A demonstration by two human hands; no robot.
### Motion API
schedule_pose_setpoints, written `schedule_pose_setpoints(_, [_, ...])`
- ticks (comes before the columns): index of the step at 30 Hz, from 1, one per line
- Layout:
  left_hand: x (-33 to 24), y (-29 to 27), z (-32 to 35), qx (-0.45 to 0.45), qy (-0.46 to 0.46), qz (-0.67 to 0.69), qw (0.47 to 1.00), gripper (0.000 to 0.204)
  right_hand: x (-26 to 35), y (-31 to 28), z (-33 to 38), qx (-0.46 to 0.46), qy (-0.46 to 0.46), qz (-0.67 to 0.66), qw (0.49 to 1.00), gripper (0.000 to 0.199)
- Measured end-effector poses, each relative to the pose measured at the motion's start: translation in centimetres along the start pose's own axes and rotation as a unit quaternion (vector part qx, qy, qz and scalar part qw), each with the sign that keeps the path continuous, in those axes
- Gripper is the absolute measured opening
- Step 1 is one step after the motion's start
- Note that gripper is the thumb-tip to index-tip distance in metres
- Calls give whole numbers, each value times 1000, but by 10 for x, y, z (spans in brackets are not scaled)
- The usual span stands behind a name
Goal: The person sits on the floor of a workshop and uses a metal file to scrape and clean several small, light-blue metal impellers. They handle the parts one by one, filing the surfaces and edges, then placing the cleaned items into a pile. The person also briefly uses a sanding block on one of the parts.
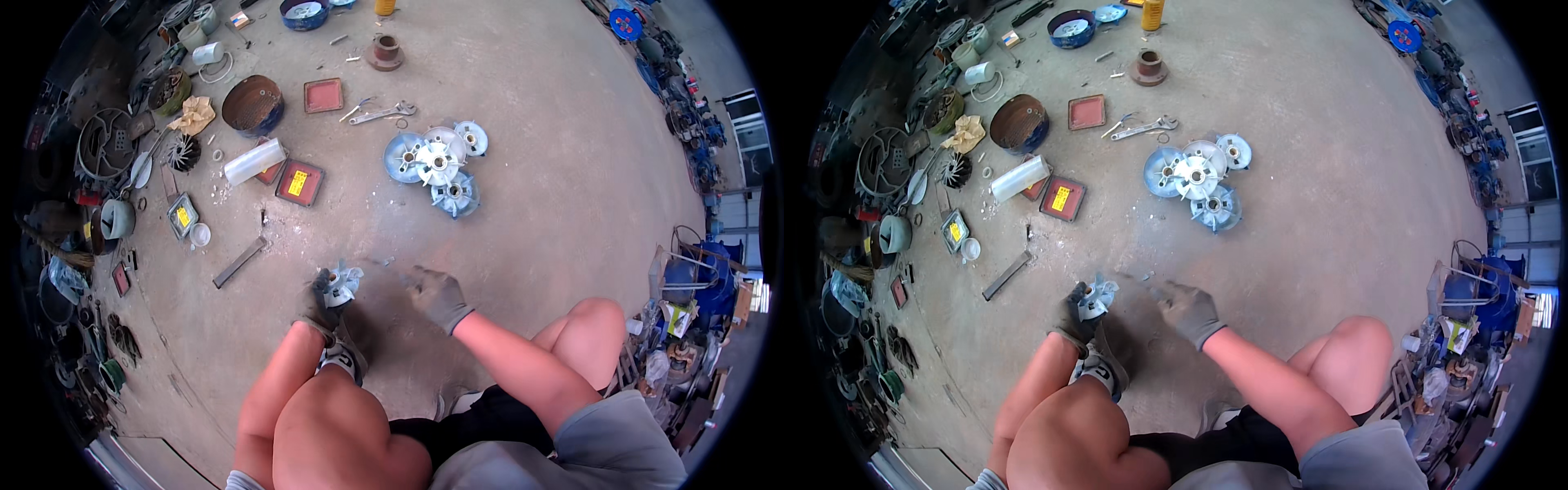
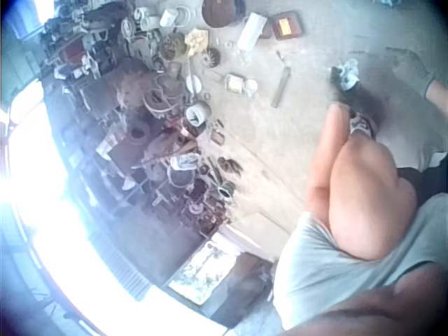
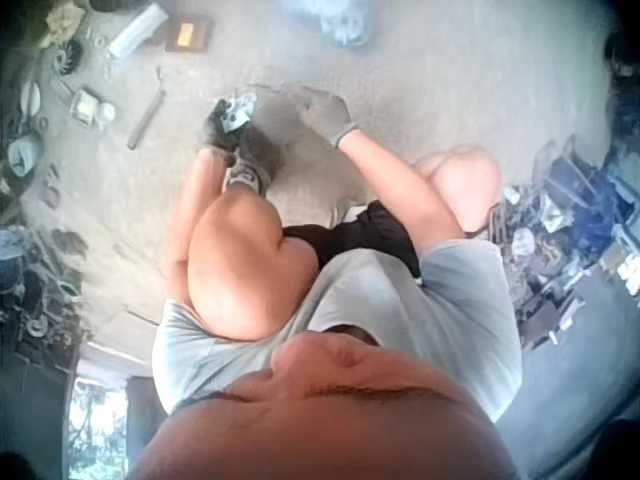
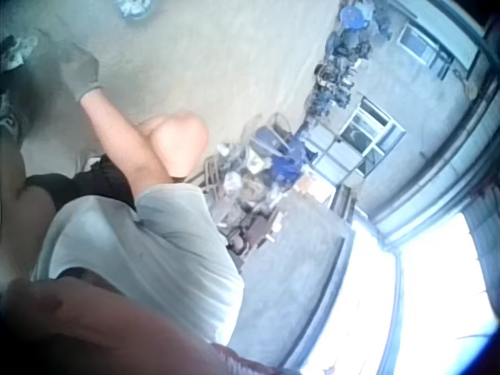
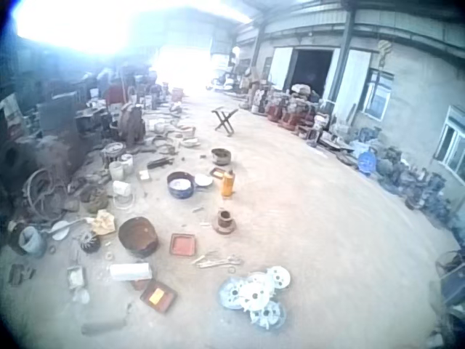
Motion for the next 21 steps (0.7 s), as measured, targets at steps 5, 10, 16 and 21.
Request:
schedule_pose_setpoints(5, [9, 18, 6, -31, -2, -8, 1000, 34, 8, -1, -17, 92, -25, 75, 993, 31])
schedule_pose_setpoints(10, [-4, -2, -14, -39, 23, 8, 999, 37, 21, 33, -23, 22, 24, 23, 999, 36])
schedule_pose_setpoints(16, [7, -19, -4, -3, -13, 50, 999, 36, -59, 0, -45, -57, 211, 9, 976, 38])
schedule_pose_setpoints(21, [10, -22, -10, -5, -8, 51, 999, 31, -7, -1, -5, -11, -77, 36, 996, 36])
Point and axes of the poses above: each hand's wrist, its own z-axis away from the middle knuckle, its own y-axis out of the palm, x = y × z, the point moved 1 cm from there along -z, towards the middle knuckle, and after that the axes turned 7 degrees about -y, right-handed, at the moved point
